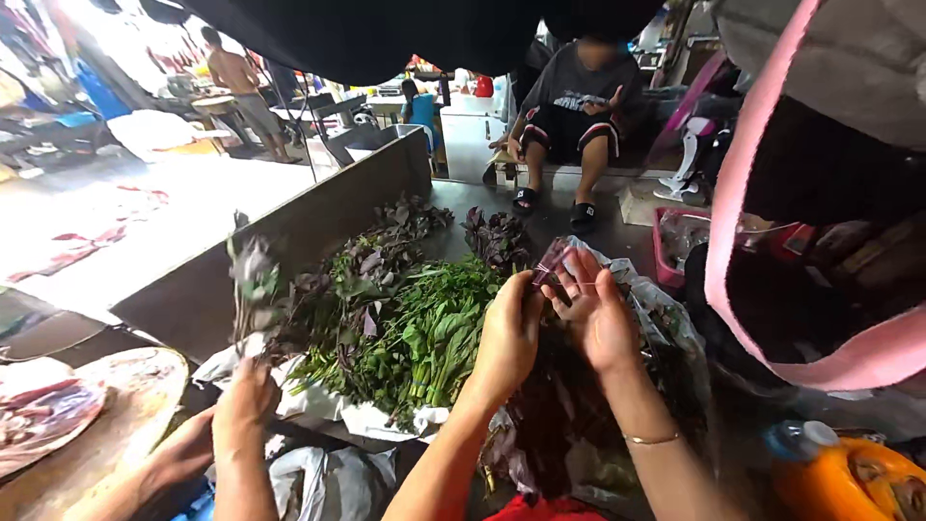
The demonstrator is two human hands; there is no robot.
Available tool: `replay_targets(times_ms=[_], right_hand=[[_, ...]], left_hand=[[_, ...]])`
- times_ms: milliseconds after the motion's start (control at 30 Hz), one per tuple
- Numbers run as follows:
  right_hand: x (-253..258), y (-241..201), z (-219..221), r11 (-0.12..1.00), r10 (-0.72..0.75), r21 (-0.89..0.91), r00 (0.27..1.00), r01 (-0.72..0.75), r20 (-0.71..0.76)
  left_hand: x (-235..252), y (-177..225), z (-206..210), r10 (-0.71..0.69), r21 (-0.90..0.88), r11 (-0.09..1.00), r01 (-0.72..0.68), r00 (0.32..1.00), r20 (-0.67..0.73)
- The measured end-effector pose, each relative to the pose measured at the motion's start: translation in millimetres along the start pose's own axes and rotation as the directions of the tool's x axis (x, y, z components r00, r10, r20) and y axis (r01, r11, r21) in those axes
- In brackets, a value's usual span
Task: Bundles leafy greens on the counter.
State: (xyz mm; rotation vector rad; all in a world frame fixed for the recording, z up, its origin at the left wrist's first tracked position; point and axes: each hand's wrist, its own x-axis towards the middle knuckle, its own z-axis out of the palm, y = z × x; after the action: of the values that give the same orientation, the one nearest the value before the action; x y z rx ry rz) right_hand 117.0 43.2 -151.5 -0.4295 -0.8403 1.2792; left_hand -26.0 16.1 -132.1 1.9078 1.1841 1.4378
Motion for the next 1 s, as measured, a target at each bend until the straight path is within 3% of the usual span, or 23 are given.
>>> replay_targets(times_ms=[67, 133, 267, 333, 400, 467, 500, 600, 667, 733, 867, 1000], right_hand=[[14, -9, -9, 0.995, -0.011, -0.095, 0.997, 0.017, 0.07], [20, -24, -12, 0.939, -0.043, -0.332, 0.988, 0.09, 0.146], [18, -23, -15, 0.643, -0.132, -0.73, 0.972, 0.233, 0.194], [12, -7, -31, 0.602, -0.11, -0.782, 0.987, 0.16, 0.117], [0, 4, -56, 0.648, -0.082, -0.76, 0.997, 0.045, -0.011], [-22, 12, -100, 0.661, -0.158, -0.75, 0.983, 0.035, -0.093], [-37, 12, -123, 0.604, -0.199, -0.797, 0.968, -0.002, -0.153], [-66, -6, -189, 0.148, -0.289, -0.937, 0.893, -0.316, -0.347], [-62, -15, -218, -0.091, -0.192, -0.877, 0.872, -0.472, -0.45], [-49, -12, -236, -0.232, -0.059, -0.812, 0.841, -0.535, -0.537], [-27, -10, -262, -0.274, 0.067, -0.799, 0.818, -0.535, -0.571], [-30, -34, -238, -0.216, 0.099, -0.837, 0.842, -0.502, -0.53]], left_hand=[[2, 9, -4, 0.037, 0.215, 0.974, -0.066, 0.99, 0.136], [7, 11, -8, 0.056, 0.357, 0.923, -0.143, 0.968, 0.243], [15, -4, 0, -0.025, 0.491, 0.848, -0.197, 0.913, 0.408], [11, -17, 16, -0.083, 0.492, 0.858, -0.145, 0.908, 0.411], [5, -31, 35, -0.128, 0.473, 0.878, -0.076, 0.915, 0.384], [1, -42, 47, -0.144, 0.453, 0.891, -0.038, 0.921, 0.361], [0, -46, 50, -0.133, 0.449, 0.893, -0.047, 0.923, 0.361], [2, -47, 57, -0.077, 0.466, 0.878, -0.112, 0.927, 0.368], [4, -43, 62, -0.052, 0.458, 0.877, -0.144, 0.92, 0.389], [3, -42, 67, -0.01, 0.427, 0.885, -0.185, 0.91, 0.416], [-2, -38, 72, 0.053, 0.423, 0.873, -0.244, 0.908, 0.415], [-7, -23, 67, -0.015, 0.425, 0.888, -0.176, 0.913, 0.408]])
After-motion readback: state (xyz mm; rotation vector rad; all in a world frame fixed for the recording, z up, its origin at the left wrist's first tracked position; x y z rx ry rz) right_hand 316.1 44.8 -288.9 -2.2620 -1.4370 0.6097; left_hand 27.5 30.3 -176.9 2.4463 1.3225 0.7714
